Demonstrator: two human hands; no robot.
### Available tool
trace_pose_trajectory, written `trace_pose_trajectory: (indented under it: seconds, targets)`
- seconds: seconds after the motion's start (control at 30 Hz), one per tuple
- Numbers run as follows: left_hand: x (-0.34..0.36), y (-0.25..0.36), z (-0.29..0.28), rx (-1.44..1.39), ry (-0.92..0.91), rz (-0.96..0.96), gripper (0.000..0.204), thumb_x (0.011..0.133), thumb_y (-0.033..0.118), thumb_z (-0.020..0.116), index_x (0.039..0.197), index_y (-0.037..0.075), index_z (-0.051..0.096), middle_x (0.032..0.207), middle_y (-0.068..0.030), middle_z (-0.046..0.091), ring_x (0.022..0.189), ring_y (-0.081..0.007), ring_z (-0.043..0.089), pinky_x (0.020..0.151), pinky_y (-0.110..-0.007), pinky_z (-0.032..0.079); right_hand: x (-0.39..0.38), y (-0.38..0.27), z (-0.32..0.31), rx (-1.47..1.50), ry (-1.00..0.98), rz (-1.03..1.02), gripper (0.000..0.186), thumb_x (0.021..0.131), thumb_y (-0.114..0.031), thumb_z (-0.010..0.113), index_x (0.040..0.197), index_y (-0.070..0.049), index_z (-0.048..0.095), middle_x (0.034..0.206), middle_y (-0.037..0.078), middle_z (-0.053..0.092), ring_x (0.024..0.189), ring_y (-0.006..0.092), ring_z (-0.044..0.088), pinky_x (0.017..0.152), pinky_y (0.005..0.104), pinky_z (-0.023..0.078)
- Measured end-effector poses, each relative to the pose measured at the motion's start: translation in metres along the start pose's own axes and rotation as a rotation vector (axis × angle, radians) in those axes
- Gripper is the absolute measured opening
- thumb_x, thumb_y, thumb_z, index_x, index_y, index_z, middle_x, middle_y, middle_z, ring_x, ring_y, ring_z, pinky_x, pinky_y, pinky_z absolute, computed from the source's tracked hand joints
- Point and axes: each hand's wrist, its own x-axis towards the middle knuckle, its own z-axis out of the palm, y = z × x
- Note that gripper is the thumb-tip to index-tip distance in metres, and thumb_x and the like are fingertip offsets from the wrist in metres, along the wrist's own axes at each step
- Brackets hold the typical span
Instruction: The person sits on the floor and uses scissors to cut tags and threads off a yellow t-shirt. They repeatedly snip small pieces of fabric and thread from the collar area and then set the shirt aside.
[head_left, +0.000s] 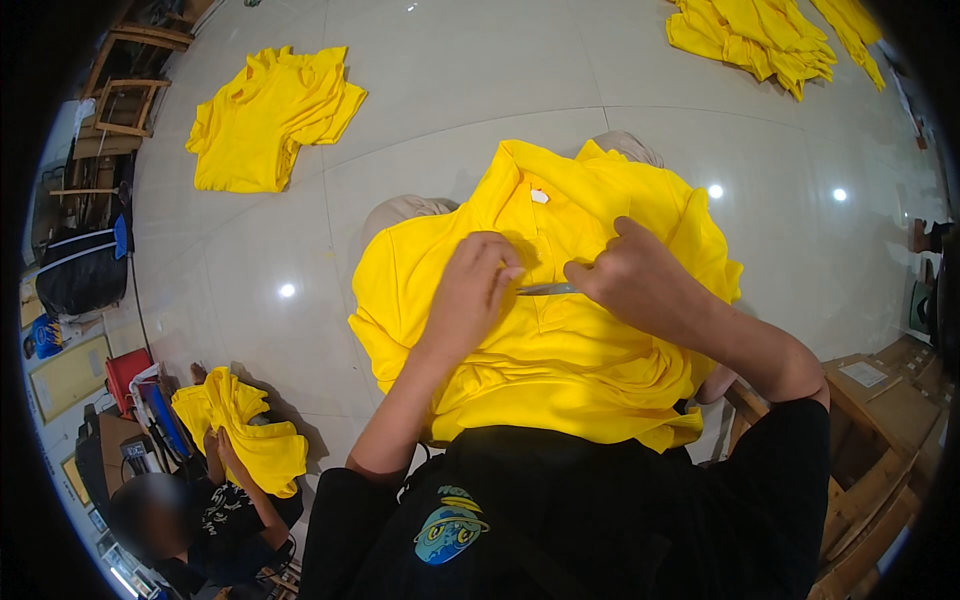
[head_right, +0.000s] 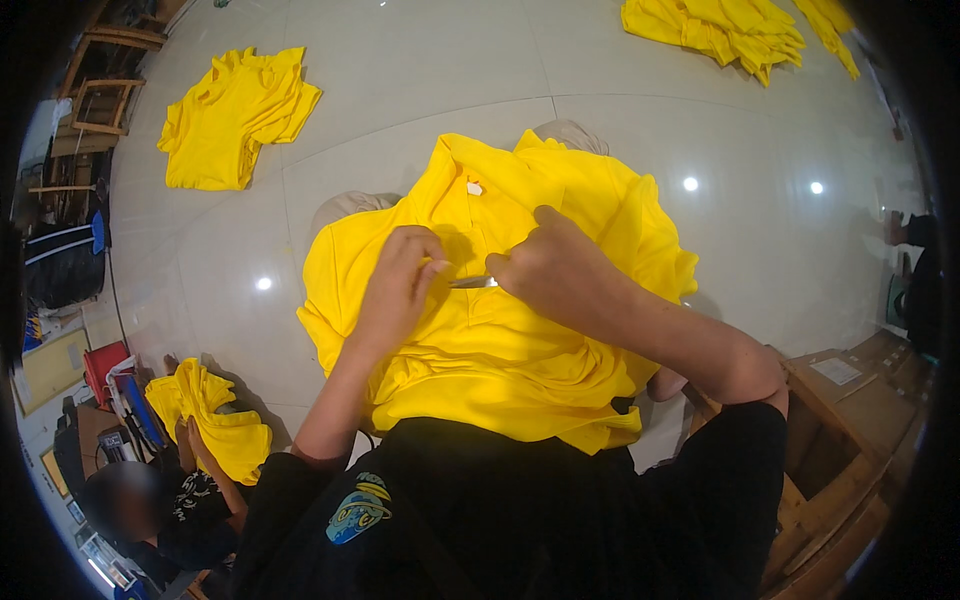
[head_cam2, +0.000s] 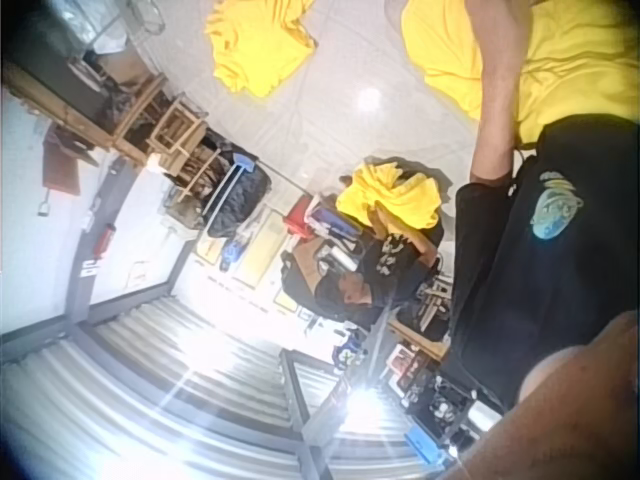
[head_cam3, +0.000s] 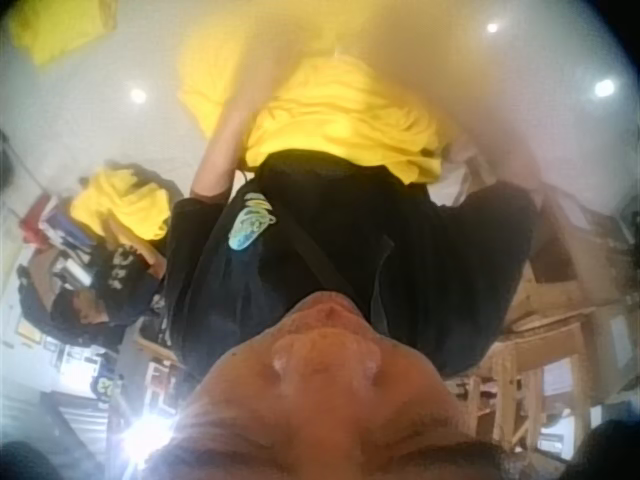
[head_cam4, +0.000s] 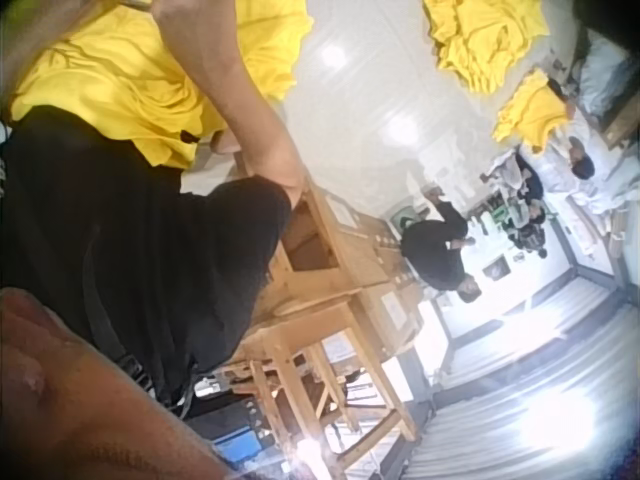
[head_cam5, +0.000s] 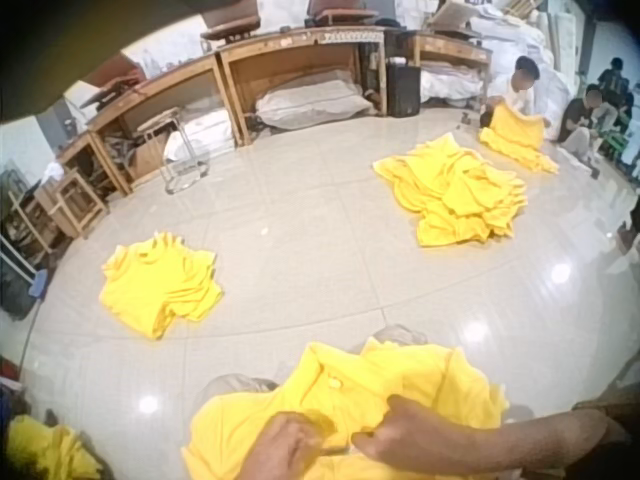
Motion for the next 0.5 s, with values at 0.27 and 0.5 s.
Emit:
trace_pose_trajectory:
  seconds: [0.27, 0.5]
  targets:
    - [-0.006, -0.157, -0.145, 0.458, 0.503, -0.430, 0.024, 0.119, 0.016, 0.061, 0.136, 0.002, 0.069, 0.125, -0.0216, 0.076, 0.107, -0.0391, 0.075, 0.095, -0.047, 0.060, -0.014, 0.019, -0.026, 0.162, -0.014, 0.205, 0.029, 0.080, -0.002, 0.085, 0.101, -0.009, 0.067, 0.069, 0.009, 0.067, 0.066, 0.0299, 0.066, 0.084, 0.0412, 0.050]
    - [0.039, -0.035, -0.050, 0.094, 0.115, -0.296, 0.022, 0.107, 0.018, 0.079, 0.122, 0.003, 0.077, 0.114, -0.0137, 0.079, 0.104, -0.0307, 0.076, 0.093, -0.041, 0.060, 0.003, 0.031, -0.020, 0.643, 0.319, 0.615, 0.034, 0.089, -0.014, 0.094, 0.110, -0.009, 0.068, 0.075, 0.009, 0.073, 0.070, 0.0276, 0.074, 0.068, 0.0381, 0.054]
